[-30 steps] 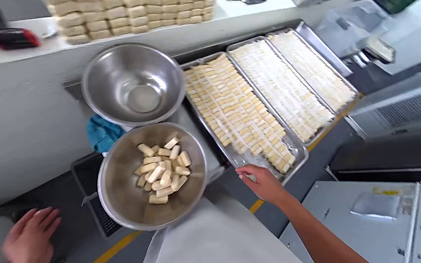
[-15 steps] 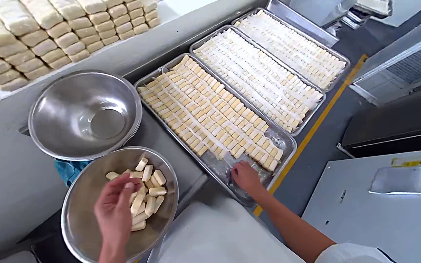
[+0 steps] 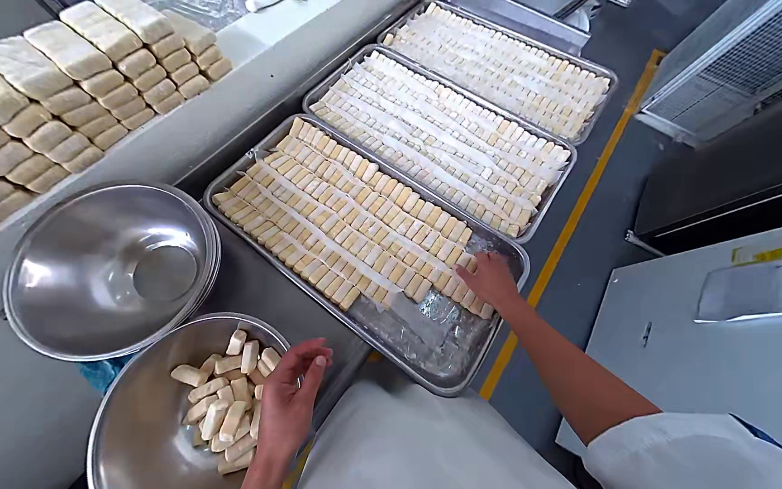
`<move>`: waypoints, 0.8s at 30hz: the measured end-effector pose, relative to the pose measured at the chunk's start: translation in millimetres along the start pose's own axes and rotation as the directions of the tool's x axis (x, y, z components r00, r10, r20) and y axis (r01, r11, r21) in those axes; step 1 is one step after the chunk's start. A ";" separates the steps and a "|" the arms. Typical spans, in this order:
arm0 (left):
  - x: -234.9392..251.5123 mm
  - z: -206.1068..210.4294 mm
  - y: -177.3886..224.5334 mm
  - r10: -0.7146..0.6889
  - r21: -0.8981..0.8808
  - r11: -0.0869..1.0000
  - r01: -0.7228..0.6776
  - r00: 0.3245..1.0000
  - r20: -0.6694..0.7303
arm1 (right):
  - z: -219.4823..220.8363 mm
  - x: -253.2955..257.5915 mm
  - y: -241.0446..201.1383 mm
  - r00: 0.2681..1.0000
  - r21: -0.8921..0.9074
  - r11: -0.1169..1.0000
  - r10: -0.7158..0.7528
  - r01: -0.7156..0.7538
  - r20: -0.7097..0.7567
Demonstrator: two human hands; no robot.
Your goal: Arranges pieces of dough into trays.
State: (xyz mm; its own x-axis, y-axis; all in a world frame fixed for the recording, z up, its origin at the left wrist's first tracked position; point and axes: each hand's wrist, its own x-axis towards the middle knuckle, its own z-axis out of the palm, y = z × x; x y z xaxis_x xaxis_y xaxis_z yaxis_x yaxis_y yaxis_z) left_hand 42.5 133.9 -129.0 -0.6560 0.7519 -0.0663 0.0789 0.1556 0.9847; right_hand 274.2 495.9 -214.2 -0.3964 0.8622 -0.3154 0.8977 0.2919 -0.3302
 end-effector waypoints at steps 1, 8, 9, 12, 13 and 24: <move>-0.7 0.0 -0.9 0.000 -0.005 1.000 0.000 1.000 -0.016 | -1.1 4.9 0.8 0.999 0.017 0.999 0.037 -0.038 0.013; -2.8 -4.8 -1.1 -0.035 -0.015 0.999 0.034 0.995 -0.091 | -21.5 35.5 -1.1 0.962 0.024 0.989 0.133 -0.143 0.240; -2.6 -5.8 -1.5 -0.037 -0.016 0.999 0.035 0.994 -0.099 | -23.3 40.7 -2.6 0.958 0.000 0.992 0.119 -0.123 0.260; -5.4 -8.1 -2.4 -0.036 -0.013 0.999 0.035 0.994 -0.102 | -19.1 40.4 -6.1 0.961 -0.086 0.991 0.117 -0.098 0.252; -5.5 -8.4 -2.3 -0.032 -0.008 0.999 0.032 0.995 -0.098 | -17.9 36.5 -6.8 0.966 -0.115 0.989 0.120 -0.095 0.227; -25.0 -32.9 -0.9 -0.063 -0.019 0.998 0.061 0.976 -0.210 | -67.6 4.5 -46.9 0.985 0.339 0.935 0.046 -0.100 0.166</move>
State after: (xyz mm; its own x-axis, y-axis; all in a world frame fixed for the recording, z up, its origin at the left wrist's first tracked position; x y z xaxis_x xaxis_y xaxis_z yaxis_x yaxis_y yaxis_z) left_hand 34.1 93.8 -122.9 -0.8026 0.5891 -0.0932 0.0245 0.1888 0.9817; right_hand 243.3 514.1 -140.0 -0.3814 0.7942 -0.4731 0.8140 0.0459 -0.5791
